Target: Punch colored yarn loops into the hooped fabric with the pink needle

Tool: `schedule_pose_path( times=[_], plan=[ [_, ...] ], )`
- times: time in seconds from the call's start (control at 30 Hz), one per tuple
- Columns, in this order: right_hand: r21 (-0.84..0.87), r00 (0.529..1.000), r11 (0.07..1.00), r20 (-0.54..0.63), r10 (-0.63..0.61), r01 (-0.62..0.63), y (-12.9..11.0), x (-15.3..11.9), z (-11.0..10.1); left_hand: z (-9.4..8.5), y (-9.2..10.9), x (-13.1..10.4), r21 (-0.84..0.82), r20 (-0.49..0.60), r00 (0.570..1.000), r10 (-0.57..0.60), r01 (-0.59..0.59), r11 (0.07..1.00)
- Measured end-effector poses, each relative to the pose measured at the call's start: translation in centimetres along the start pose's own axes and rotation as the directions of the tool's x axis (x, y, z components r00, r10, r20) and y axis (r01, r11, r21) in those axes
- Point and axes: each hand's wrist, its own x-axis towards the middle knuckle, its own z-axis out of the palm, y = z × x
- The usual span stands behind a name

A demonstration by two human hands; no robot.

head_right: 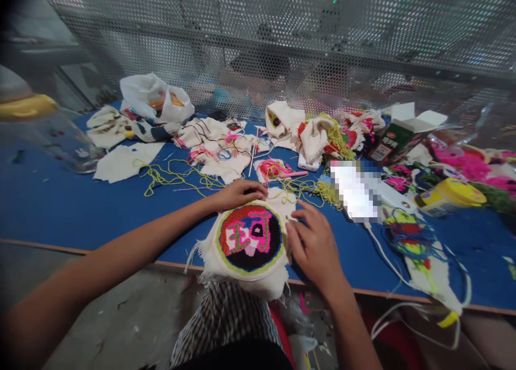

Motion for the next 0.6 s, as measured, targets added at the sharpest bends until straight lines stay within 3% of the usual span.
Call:
schedule_pose_path(
  times=[0.07, 0.1, 0.2, 0.27, 0.3, 0.43, 0.5, 0.53, 0.6],
  plan=[
    [0.019, 0.998, 1.0, -0.056, 0.015, -0.014, 0.1, 0.1, -0.2, 0.0, 0.0, 0.0, -0.006, 0.001, 1.0, 0.001, -0.001, 1.0],
    [0.026, 1.0, 1.0, -0.009, 0.008, -0.008, 0.0, 0.0, -0.2, 0.0, 0.0, 0.0, -0.014, 0.0, 1.0, 0.002, -0.002, 1.0],
    [-0.014, 0.955, 1.0, 0.296, -0.006, 0.01, 0.0, -1.0, 0.1, 0.0, 0.0, 0.0, -0.037, -0.004, 1.0, 0.001, -0.001, 0.999],
    [-0.106, 0.89, 0.993, 0.448, 0.085, -0.042, 0.5, -2.8, -0.5, 0.0, 0.0, 0.0, -0.04, -0.007, 1.0, -0.002, 0.002, 0.999],
    [-0.164, 0.871, 0.982, 0.465, 0.16, -0.093, 1.1, -4.1, -1.3, 0.0, 0.0, 0.0, -0.035, -0.007, 1.0, -0.003, 0.003, 0.999],
    [-0.277, 0.853, 0.924, 0.38, 0.358, -0.264, 3.4, -9.4, -6.6, 0.0, 0.1, -0.1, -0.012, 0.0, 1.0, -0.003, 0.003, 1.0],
    [-0.452, 0.813, 0.792, 0.214, 0.542, -0.41, 3.5, -10.5, -8.5, 0.0, 0.0, -0.1, -0.017, -0.006, 1.0, -0.005, 0.004, 1.0],
    [-0.47, 0.819, 0.775, 0.168, 0.549, -0.423, 3.2, -10.4, -8.8, 0.1, 0.0, -0.1, -0.025, -0.009, 1.0, -0.007, 0.007, 1.0],
    [-0.358, 0.907, 0.877, 0.15, 0.394, -0.321, 2.2, -9.3, -7.8, 0.2, 0.0, 0.0, -0.043, -0.012, 1.0, -0.015, 0.014, 0.999]
  ],
)
